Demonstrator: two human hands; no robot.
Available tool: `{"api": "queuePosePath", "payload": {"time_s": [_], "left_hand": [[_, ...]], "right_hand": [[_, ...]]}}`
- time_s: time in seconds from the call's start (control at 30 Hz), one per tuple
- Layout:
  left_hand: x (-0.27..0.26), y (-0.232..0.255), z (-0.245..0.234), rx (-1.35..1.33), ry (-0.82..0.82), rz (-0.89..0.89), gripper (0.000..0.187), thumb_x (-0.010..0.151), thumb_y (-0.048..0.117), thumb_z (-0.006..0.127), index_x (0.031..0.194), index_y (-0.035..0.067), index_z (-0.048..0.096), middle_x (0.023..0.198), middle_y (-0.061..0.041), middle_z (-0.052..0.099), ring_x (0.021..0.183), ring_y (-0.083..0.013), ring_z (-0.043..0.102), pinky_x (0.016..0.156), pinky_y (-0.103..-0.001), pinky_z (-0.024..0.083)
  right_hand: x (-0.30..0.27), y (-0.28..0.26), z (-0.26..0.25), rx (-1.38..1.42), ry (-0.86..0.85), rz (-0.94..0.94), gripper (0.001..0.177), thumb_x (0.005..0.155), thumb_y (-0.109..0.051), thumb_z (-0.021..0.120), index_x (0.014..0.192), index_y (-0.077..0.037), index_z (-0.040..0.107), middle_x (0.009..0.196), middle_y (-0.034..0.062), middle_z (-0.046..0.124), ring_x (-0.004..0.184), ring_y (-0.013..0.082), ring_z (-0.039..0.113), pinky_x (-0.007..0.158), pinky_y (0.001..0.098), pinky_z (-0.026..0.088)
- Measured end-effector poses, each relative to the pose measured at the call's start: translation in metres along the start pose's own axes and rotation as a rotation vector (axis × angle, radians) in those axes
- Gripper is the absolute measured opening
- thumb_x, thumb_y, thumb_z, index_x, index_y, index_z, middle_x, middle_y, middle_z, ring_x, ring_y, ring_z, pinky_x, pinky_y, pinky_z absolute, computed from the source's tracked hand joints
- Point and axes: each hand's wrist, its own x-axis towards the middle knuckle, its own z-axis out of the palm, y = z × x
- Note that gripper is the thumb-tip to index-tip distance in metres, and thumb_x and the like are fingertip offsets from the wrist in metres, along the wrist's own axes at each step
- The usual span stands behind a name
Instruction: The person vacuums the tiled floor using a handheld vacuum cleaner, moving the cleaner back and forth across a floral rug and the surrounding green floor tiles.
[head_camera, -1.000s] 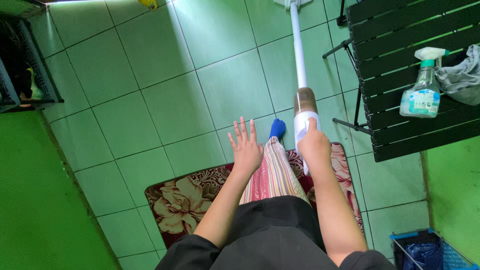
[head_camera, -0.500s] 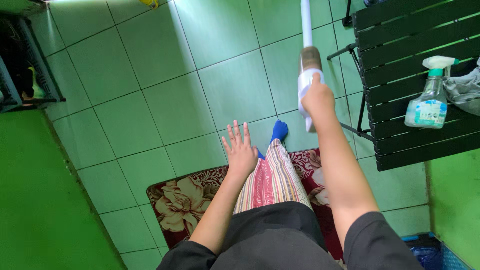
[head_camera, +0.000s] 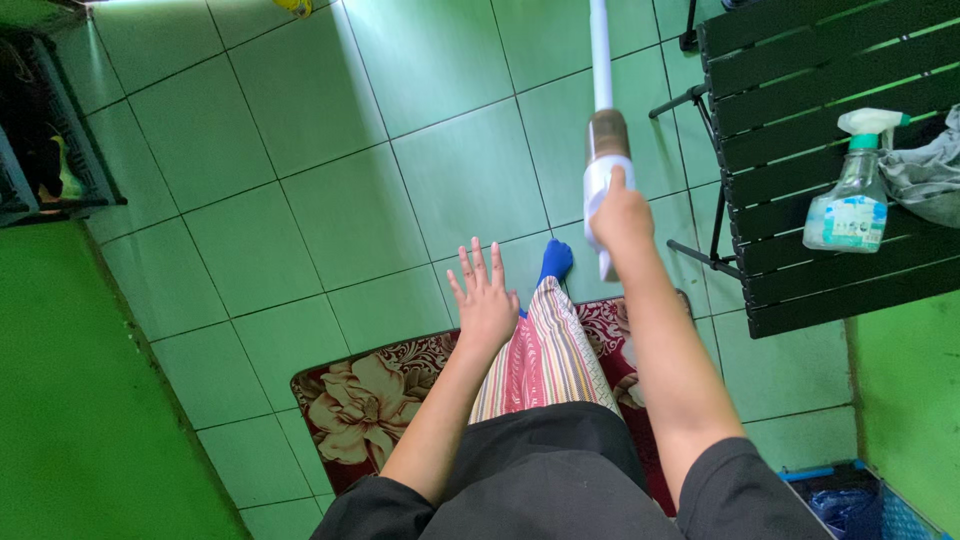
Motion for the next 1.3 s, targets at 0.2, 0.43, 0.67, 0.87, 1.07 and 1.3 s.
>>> {"api": "queuePosePath", "payload": {"time_s": [0.2,0.43,0.67,0.87,1.07,1.3], "left_hand": [[-0.003,0.009,0.005,0.022,0.012,0.017,0.089,0.094,0.032,0.057,0.164,0.006,0.008,0.169,-0.024,-0.006,0.156,-0.044,-0.008,0.121,-0.067,0.002],[-0.008,0.017,0.018,-0.017,0.058,0.046,0.09,0.093,0.034,0.058,0.163,0.007,0.009,0.169,-0.023,-0.005,0.156,-0.0428,-0.007,0.121,-0.067,0.002],[-0.01,0.028,0.033,-0.064,0.086,0.068,0.09,0.091,0.033,0.061,0.163,0.007,0.013,0.17,-0.024,-0.002,0.156,-0.0433,-0.006,0.12,-0.067,0.002],[-0.011,0.035,0.043,-0.069,0.144,0.091,0.09,0.09,0.031,0.062,0.163,0.006,0.016,0.17,-0.024,0.001,0.157,-0.0433,-0.003,0.12,-0.067,0.003],[0.002,0.042,0.029,-0.065,0.113,0.049,0.091,0.089,0.032,0.061,0.163,0.006,0.015,0.17,-0.024,0.001,0.157,-0.0429,-0.002,0.121,-0.067,0.004],[0.029,0.048,0.014,-0.084,0.106,-0.03,0.09,0.09,0.032,0.059,0.162,0.006,0.013,0.169,-0.025,-0.001,0.156,-0.0436,-0.003,0.12,-0.067,0.004]], "right_hand": [[-0.063,0.0,0.005,0.032,-0.051,0.029,0.073,0.087,-0.009,0.06,0.155,-0.009,0.033,0.106,0.0331,0.069,0.098,0.0501,0.069,0.088,0.0555,0.054],[-0.111,0.021,0.019,0.038,-0.033,-0.027,0.072,0.085,-0.007,0.059,0.153,-0.006,0.034,0.097,0.0346,0.069,0.091,0.052,0.069,0.083,0.058,0.055],[-0.153,0.044,0.019,0.001,-0.094,-0.045,0.068,0.086,-0.005,0.054,0.151,-0.008,0.034,0.092,0.0354,0.069,0.087,0.0531,0.068,0.08,0.0608,0.054],[-0.152,0.054,0.006,-0.05,-0.115,-0.026,0.07,0.086,-0.006,0.053,0.153,-0.011,0.033,0.093,0.0344,0.069,0.088,0.0526,0.069,0.08,0.0607,0.054],[-0.106,0.057,0.001,-0.074,-0.1,-0.059,0.07,0.087,-0.008,0.054,0.154,-0.011,0.034,0.095,0.0334,0.07,0.088,0.0513,0.069,0.08,0.0601,0.054],[-0.034,0.049,-0.008,-0.086,-0.083,-0.094,0.073,0.087,-0.008,0.056,0.156,-0.011,0.033,0.096,0.0333,0.07,0.089,0.0509,0.07,0.081,0.0584,0.055]]}}
